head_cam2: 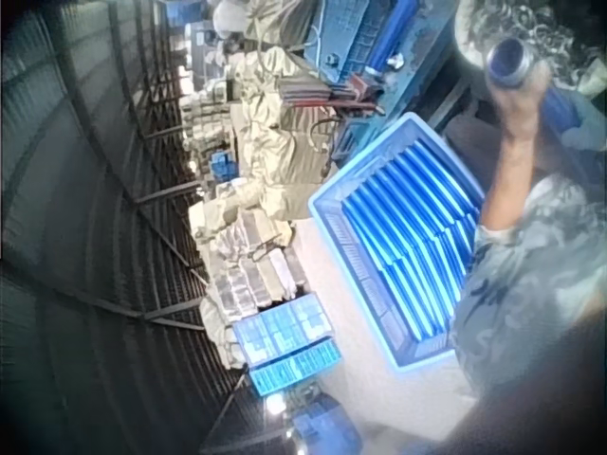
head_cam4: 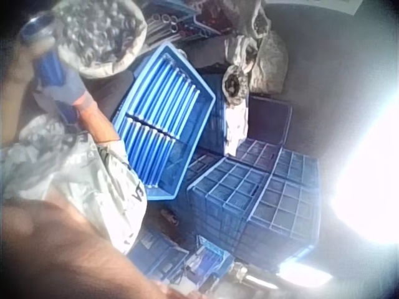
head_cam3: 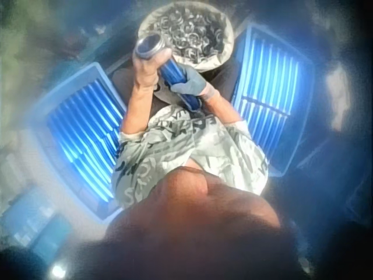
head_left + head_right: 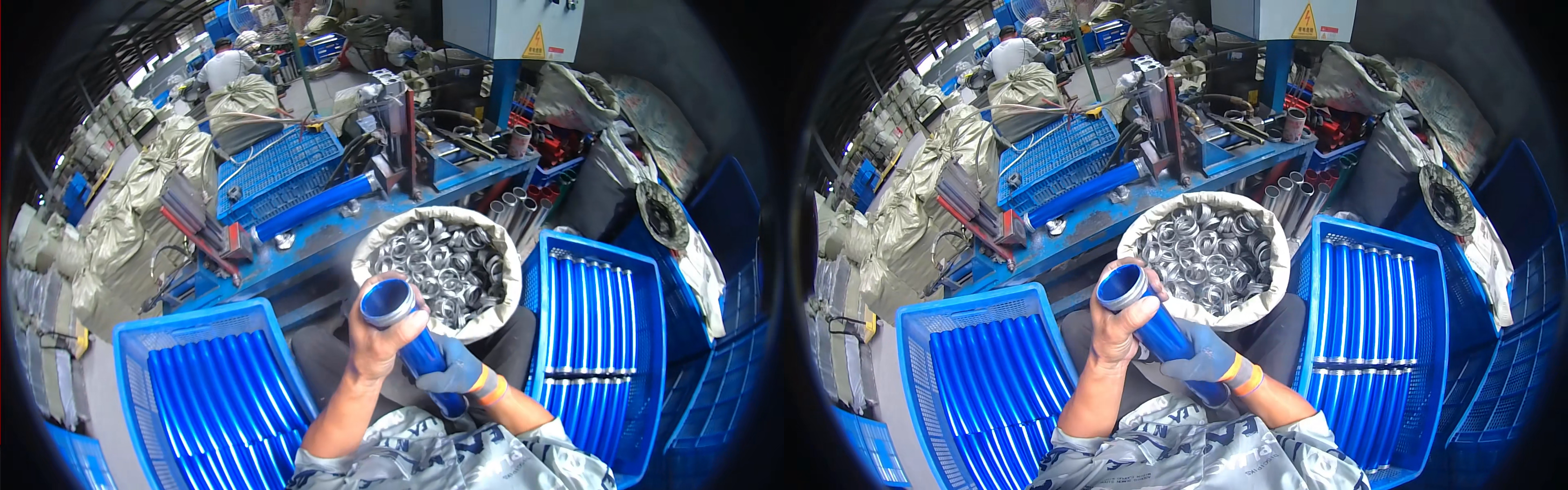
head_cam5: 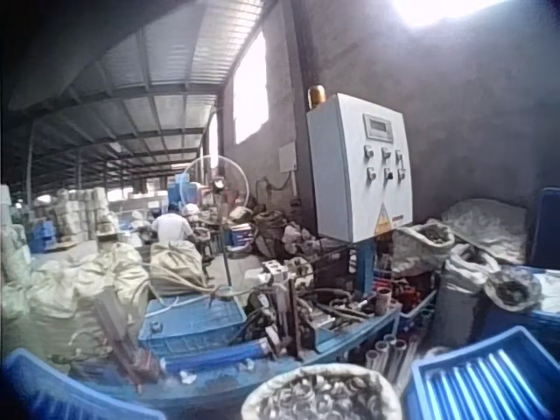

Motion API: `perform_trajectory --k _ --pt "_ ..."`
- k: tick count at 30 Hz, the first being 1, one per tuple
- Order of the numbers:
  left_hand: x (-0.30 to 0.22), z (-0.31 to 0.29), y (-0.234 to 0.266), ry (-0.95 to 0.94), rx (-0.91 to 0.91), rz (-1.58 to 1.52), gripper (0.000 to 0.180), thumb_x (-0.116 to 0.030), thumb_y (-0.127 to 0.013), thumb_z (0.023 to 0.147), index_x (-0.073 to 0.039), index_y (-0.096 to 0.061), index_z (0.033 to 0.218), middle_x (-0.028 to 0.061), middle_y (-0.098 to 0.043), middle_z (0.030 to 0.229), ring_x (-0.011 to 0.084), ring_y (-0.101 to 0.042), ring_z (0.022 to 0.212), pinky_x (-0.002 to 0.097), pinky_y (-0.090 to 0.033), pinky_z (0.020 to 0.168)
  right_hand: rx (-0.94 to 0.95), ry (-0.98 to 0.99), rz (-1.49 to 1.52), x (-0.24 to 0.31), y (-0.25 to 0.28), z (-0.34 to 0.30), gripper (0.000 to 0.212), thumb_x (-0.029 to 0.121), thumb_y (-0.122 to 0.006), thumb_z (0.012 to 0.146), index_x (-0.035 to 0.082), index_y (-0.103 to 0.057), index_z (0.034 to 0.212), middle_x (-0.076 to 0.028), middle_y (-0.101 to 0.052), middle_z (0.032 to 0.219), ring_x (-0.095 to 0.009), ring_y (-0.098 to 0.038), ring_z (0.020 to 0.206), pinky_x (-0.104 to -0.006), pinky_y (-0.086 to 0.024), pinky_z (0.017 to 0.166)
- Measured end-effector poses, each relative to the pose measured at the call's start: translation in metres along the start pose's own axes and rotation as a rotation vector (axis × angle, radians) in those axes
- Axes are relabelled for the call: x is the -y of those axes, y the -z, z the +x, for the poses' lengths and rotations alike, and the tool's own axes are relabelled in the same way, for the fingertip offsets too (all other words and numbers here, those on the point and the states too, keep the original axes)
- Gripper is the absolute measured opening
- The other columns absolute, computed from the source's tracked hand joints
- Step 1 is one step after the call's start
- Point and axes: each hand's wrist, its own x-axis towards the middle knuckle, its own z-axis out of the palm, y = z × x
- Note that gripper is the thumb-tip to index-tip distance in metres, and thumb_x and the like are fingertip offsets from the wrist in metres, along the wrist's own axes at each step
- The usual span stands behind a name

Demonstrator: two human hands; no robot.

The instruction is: The person assembles metal rings onto blue tubes using an assembly fixture, then places the completed assemblies into a blue crate.

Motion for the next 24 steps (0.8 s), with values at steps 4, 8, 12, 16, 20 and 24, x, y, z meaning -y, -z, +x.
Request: perform_trajectory --k 4,8,12,16,20,24 --pt "-0.003 0.0 0.006 0.041 -0.005 -0.028 0.067 -0.014 -0.096 0.081 -0.002 -0.065 0.139 0.0136 -0.077 0.112 0.0262 -0.078 0.1 0.0423 -0.064 0.095 -0.07 -0.055 0.036 0.011 -0.015 -0.003 0.071 0.016 -0.092 0.086 0.003 -0.067 0.151 -0.006 -0.076 0.125 -0.017 -0.073 0.112 -0.0359 -0.058 0.105" --pt "-0.002 0.004 0.013 0.051 -0.019 -0.071 0.066 -0.013 -0.094 0.083 -0.002 -0.064 0.141 0.014 -0.076 0.112 0.0275 -0.078 0.1 0.0429 -0.065 0.094 -0.069 -0.079 0.053 0.014 -0.018 0.0 0.069 0.015 -0.091 0.09 0.001 -0.066 0.153 -0.006 -0.076 0.13 -0.014 -0.071 0.116 -0.0341 -0.057 0.106" --pt "-0.005 0.006 0.018 0.04 -0.045 -0.097 0.066 -0.012 -0.092 0.084 -0.001 -0.064 0.143 0.0142 -0.076 0.111 0.0285 -0.078 0.1 0.0433 -0.065 0.094 -0.058 -0.123 0.014 0.016 -0.02 0.003 0.068 0.016 -0.092 0.095 -0.001 -0.064 0.156 -0.007 -0.076 0.136 -0.012 -0.071 0.119 -0.0336 -0.058 0.108" --pt "-0.007 0.008 0.025 -0.014 -0.069 -0.006 0.066 -0.013 -0.095 0.085 -0.001 -0.064 0.143 0.0138 -0.076 0.111 0.0283 -0.079 0.101 0.043 -0.065 0.093 -0.134 -0.037 -0.117 0.017 -0.028 0.011 0.076 0.019 -0.093 0.095 -0.002 -0.061 0.16 -0.011 -0.078 0.137 -0.016 -0.074 0.122 -0.0358 -0.059 0.11" --pt "-0.008 0.006 0.029 -0.071 -0.082 0.037 0.069 -0.013 -0.096 0.085 -0.001 -0.063 0.144 0.0136 -0.077 0.111 0.0282 -0.079 0.101 0.0428 -0.066 0.093 -0.276 0.155 -0.364 0.011 -0.033 0.017 0.09 0.023 -0.095 0.092 -0.003 -0.053 0.168 -0.017 -0.077 0.144 -0.024 -0.074 0.132 -0.0394 -0.057 0.116" --pt "-0.019 0.0 0.023 -0.126 -0.088 0.14 0.063 -0.007 -0.094 0.086 0.0 -0.062 0.139 0.013 -0.076 0.109 0.0247 -0.078 0.101 0.0406 -0.066 0.093 -0.171 0.188 -0.275 0.008 -0.034 0.024 0.098 0.025 -0.096 0.093 -0.002 -0.046 0.173 -0.022 -0.066 0.16 -0.025 -0.065 0.146 -0.0426 -0.051 0.124"
